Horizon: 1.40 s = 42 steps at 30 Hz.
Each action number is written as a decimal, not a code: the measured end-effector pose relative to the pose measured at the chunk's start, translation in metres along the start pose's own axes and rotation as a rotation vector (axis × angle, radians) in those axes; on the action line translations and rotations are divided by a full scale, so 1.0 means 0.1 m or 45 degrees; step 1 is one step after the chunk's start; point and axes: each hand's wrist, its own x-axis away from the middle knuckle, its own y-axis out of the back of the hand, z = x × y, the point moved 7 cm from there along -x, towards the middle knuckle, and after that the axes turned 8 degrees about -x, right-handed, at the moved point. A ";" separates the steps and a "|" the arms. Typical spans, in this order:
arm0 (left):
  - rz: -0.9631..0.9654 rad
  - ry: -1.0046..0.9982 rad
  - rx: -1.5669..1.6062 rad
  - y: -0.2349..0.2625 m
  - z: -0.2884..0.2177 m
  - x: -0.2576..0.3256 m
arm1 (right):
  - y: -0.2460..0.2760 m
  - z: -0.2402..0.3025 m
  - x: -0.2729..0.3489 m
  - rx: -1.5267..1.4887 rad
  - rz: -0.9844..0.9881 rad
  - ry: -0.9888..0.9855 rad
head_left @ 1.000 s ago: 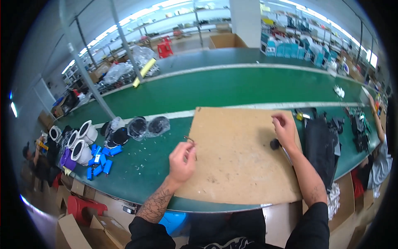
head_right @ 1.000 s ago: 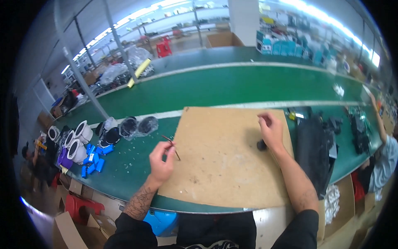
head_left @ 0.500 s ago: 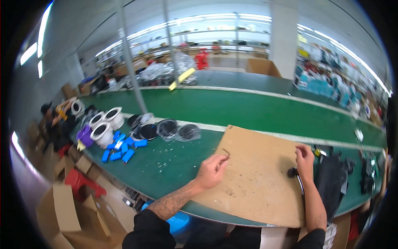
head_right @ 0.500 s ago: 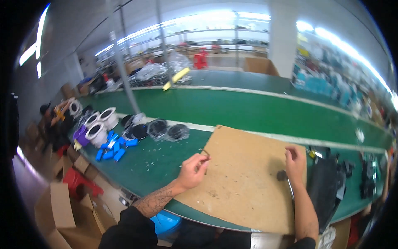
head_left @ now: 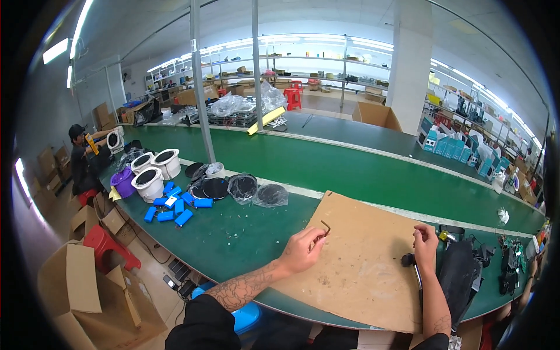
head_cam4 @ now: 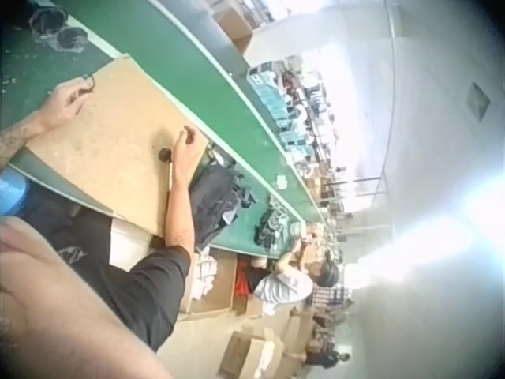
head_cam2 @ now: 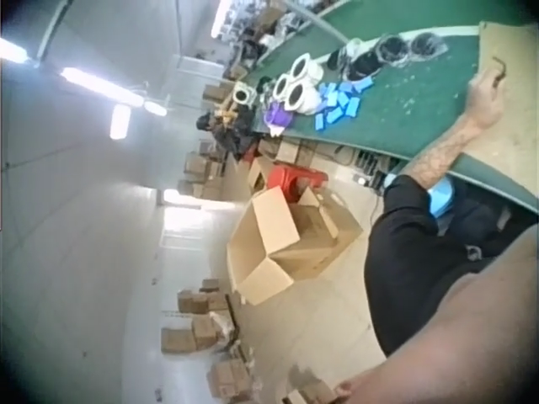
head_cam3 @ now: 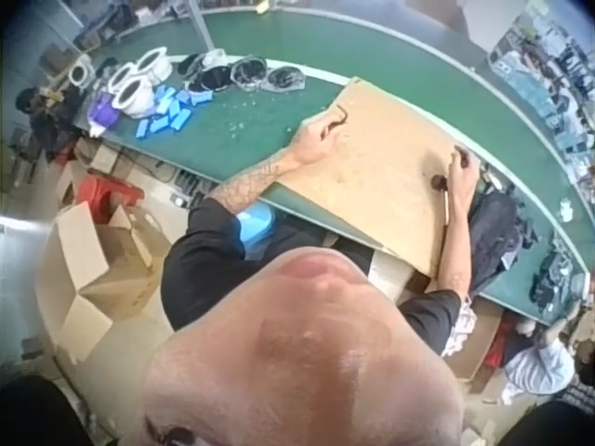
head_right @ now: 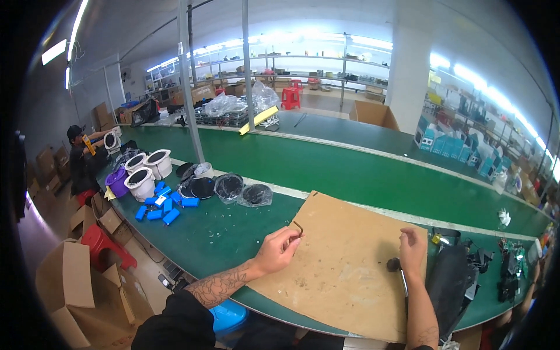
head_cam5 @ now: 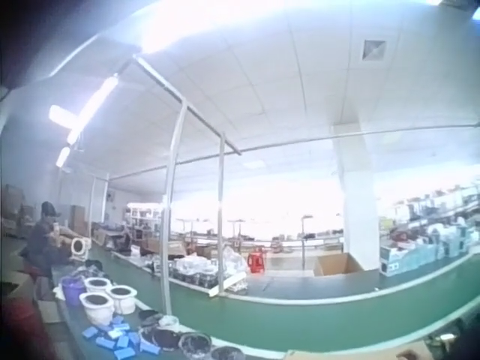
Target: Assembling electronic components into a white plastic housing using a hammer and small tools.
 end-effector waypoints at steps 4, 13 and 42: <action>0.010 0.021 0.044 -0.02 0.01 -0.03 | 0.02 0.02 0.01 -0.026 -0.016 -0.050; -0.090 -0.002 -0.071 0.13 0.07 -0.01 | -0.12 0.10 -0.06 -0.013 0.061 -0.106; -0.142 -0.099 0.013 0.13 0.19 -0.05 | -0.10 -0.13 -0.03 0.001 0.170 -0.097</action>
